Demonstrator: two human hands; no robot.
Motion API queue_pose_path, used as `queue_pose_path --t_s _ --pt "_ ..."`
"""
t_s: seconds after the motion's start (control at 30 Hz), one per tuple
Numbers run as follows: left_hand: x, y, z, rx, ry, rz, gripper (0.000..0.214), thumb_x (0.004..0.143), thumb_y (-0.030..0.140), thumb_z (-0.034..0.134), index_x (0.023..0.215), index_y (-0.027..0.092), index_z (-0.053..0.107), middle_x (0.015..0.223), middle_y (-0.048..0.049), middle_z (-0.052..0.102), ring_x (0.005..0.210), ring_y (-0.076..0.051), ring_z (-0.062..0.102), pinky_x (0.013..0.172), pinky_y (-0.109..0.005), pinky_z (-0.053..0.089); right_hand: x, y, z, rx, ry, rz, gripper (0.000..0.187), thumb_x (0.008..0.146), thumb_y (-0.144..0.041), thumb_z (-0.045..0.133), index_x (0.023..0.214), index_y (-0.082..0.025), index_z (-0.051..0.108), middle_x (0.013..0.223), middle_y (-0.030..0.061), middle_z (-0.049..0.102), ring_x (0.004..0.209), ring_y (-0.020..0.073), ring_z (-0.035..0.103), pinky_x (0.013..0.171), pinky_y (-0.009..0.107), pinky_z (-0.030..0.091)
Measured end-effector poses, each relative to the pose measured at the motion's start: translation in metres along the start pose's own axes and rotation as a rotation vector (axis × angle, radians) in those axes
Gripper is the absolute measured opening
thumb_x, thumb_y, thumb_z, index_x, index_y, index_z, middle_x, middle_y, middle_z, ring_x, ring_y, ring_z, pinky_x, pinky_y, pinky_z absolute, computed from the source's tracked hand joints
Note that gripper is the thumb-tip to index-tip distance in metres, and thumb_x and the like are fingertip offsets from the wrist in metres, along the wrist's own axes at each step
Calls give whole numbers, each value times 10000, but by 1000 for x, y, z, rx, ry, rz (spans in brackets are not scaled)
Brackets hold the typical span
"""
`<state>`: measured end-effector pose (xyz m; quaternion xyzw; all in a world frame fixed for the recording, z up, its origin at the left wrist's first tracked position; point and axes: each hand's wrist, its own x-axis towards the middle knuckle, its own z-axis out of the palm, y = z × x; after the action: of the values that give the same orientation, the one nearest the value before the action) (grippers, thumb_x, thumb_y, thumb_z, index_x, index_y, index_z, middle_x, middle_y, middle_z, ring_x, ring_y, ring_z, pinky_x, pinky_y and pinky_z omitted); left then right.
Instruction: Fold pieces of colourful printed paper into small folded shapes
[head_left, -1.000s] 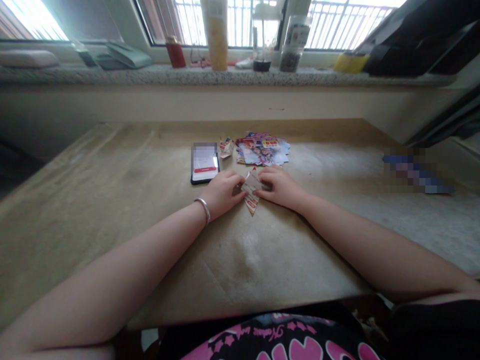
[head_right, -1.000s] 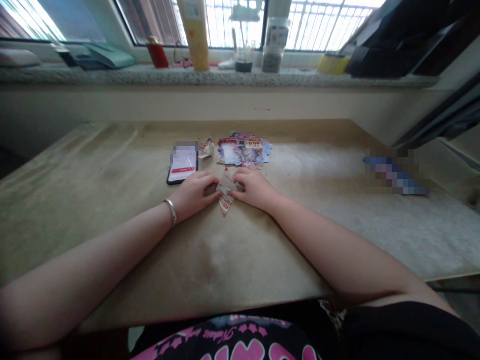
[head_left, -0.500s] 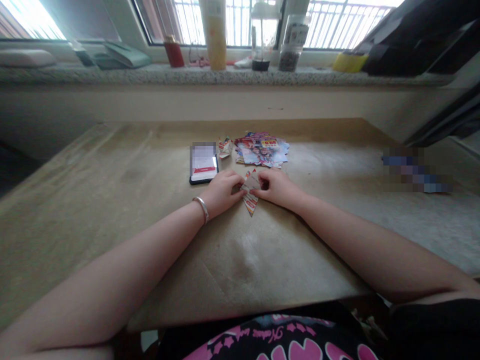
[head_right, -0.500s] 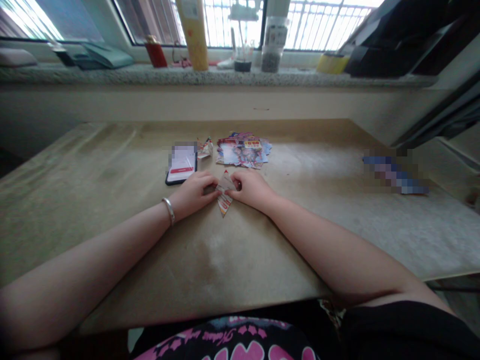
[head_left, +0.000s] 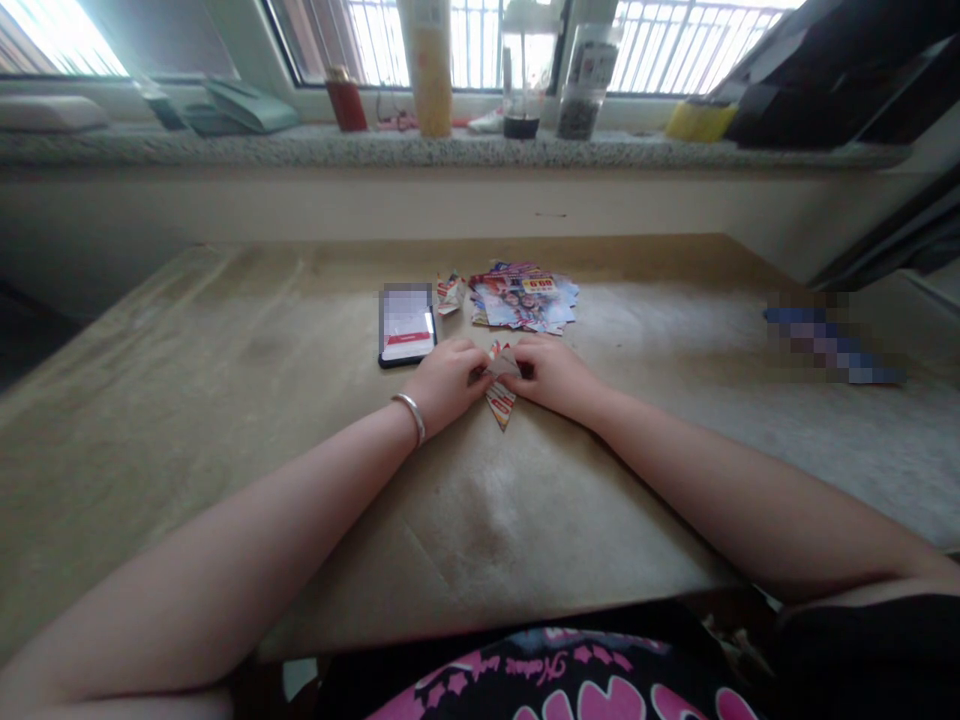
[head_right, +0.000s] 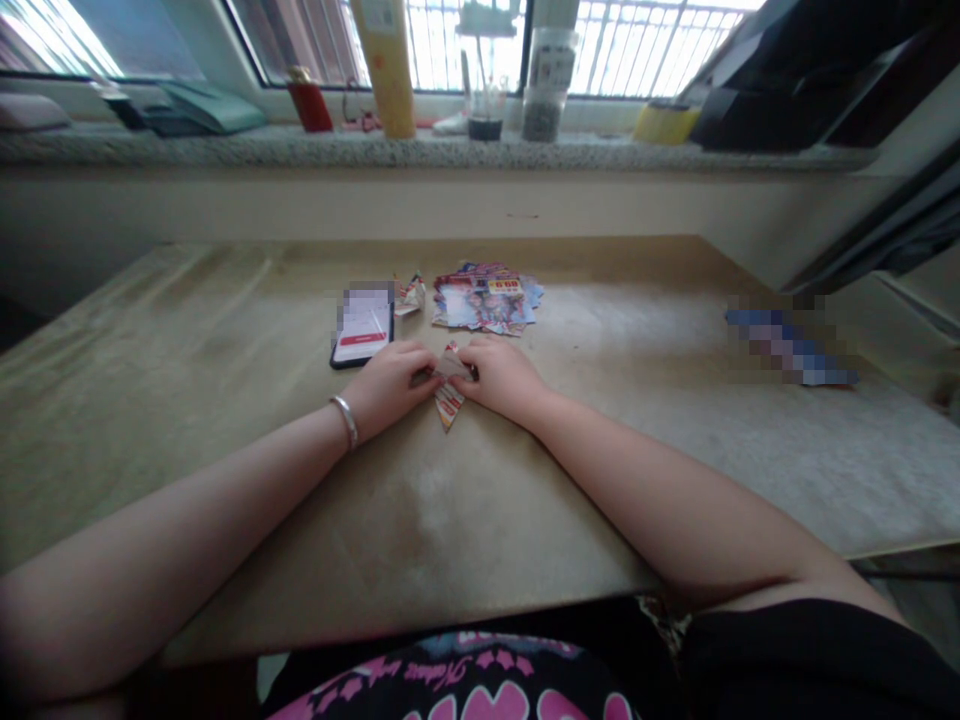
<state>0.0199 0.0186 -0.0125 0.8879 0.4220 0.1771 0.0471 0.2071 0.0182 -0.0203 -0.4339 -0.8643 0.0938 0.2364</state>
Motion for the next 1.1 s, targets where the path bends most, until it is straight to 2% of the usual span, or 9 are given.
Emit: queue_pose_path --t_s 0.17,0.3,0.5,0.73,1.1 --pt "1 4 -1 116 -2 4 164 842 239 536 729 149 614 747 -44 562 743 -177 526 687 -283 411 1 0 0 29 19 0 155 790 -274 594 674 -170 604 648 2 538 660 131 462 615 248 312" --pt "1 3 -2 142 2 19 158 844 233 529 740 149 614 745 -47 558 743 -178 525 689 -284 419 0 3 0 -41 20 4 176 796 -291 606 666 -173 594 662 9 544 665 137 456 614 252 305" --pt "-5 -1 -6 157 -9 110 198 881 192 465 814 152 646 786 -57 583 750 -170 535 693 -280 420 -6 2 -9 -185 -37 -85 194 864 -283 523 798 -172 667 812 69 640 784 178 535 701 280 363" --pt "-10 -2 -10 173 -35 158 217 910 218 470 947 181 680 835 -58 617 760 -166 548 679 -269 412 -11 0 -13 -147 -52 -139 245 864 -216 498 975 -206 716 923 70 682 852 187 582 774 293 409" --pt "-14 0 -15 225 -38 211 231 916 237 487 1017 260 693 823 -36 638 712 -149 556 615 -254 378 -14 1 -16 -130 -79 -180 276 846 -167 514 998 -246 731 960 63 685 872 179 600 787 297 433"
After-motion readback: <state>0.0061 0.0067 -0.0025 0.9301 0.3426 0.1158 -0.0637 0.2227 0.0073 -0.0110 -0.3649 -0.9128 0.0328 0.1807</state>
